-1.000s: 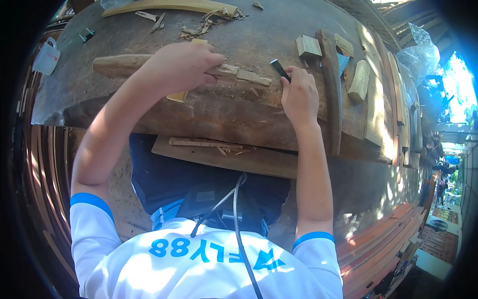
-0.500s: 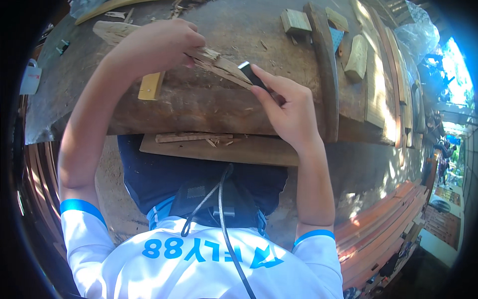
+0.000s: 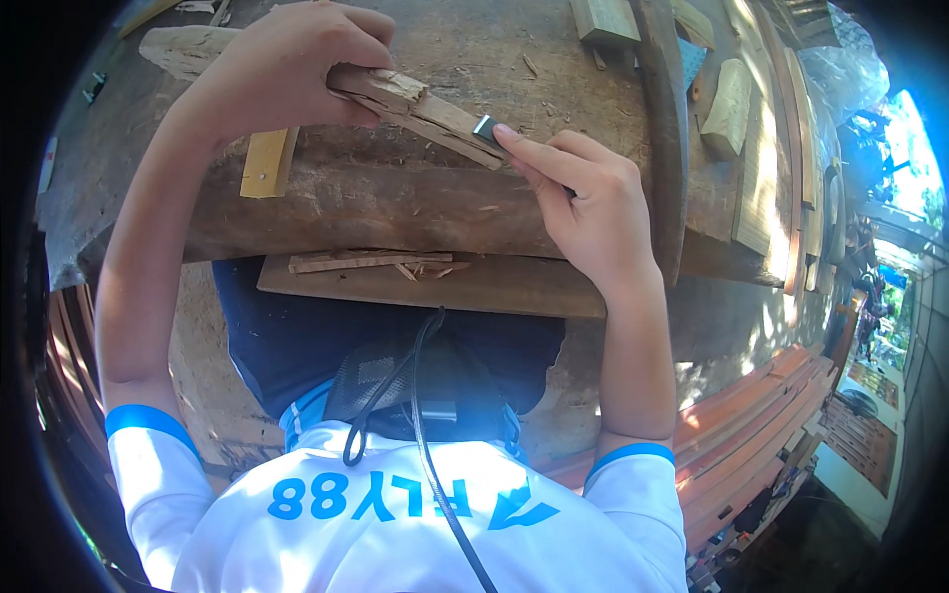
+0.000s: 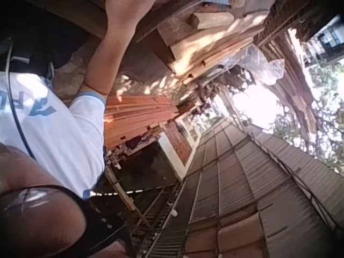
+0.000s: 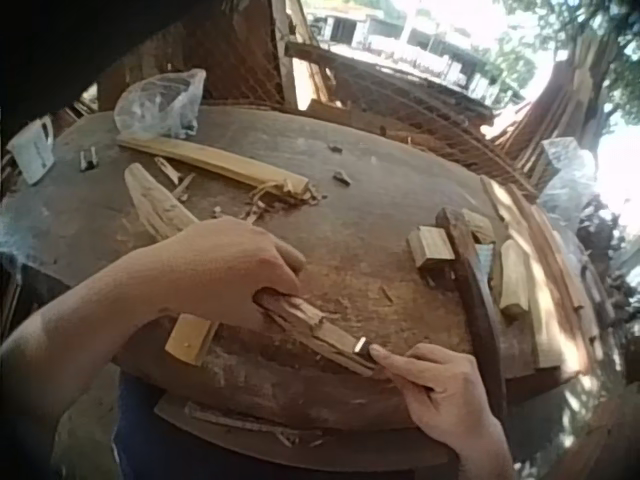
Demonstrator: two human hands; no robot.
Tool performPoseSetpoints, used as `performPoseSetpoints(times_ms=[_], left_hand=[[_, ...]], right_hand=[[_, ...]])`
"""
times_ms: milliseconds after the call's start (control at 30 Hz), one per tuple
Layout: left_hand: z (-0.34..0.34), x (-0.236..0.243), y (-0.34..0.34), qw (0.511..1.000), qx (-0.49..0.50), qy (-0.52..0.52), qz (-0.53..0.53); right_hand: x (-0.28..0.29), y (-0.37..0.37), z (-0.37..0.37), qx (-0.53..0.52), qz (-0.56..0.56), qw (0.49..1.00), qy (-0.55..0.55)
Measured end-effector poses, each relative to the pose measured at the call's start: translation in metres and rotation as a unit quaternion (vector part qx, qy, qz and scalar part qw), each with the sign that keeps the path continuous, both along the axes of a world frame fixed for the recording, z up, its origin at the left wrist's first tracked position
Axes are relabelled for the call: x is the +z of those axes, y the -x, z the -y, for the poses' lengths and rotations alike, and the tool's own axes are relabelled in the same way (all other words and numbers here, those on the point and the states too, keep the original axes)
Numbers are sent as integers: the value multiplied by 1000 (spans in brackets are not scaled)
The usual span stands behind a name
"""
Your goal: Using a chisel and hammer to carve and shape a wooden piece on a workbench.
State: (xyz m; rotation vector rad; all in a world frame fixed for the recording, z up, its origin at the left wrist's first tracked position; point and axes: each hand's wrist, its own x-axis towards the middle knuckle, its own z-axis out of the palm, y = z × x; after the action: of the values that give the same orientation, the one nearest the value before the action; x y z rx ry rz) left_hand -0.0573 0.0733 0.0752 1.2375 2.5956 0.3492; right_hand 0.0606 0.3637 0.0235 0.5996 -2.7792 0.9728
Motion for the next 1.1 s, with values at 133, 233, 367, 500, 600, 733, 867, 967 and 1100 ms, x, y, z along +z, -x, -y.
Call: performPoseSetpoints(times_ms=[133, 233, 367, 500, 600, 733, 867, 967, 1100], left_hand=[[5, -6, 1, 996, -44, -60, -49], [4, 8, -6, 997, -39, -41, -51], [4, 7, -10, 997, -29, -34, -62], [2, 4, -11, 996, -28, -35, -73], [2, 6, -11, 997, -20, -23, -68], [3, 5, -10, 996, -26, -32, -77], [3, -5, -2, 997, -17, -22, -66], [0, 7, -10, 996, -22, -25, -79], [4, 6, -11, 996, -30, -44, -69]], right_hand=[[-6, 7, 3, 19, -36, 999, 9], [-7, 2, 5, 13, -18, 1000, -20], [-9, 1, 1, 32, -36, 999, 8], [-7, 6, 7, 32, -25, 999, -13], [-5, 4, 5, 41, -30, 998, -23], [-10, -2, -2, 44, -36, 998, -21], [-1, 13, 19, 61, -80, 992, -72], [2, 12, 17, 60, -67, 994, -65], [3, 6, -9, 46, -29, 995, -82]])
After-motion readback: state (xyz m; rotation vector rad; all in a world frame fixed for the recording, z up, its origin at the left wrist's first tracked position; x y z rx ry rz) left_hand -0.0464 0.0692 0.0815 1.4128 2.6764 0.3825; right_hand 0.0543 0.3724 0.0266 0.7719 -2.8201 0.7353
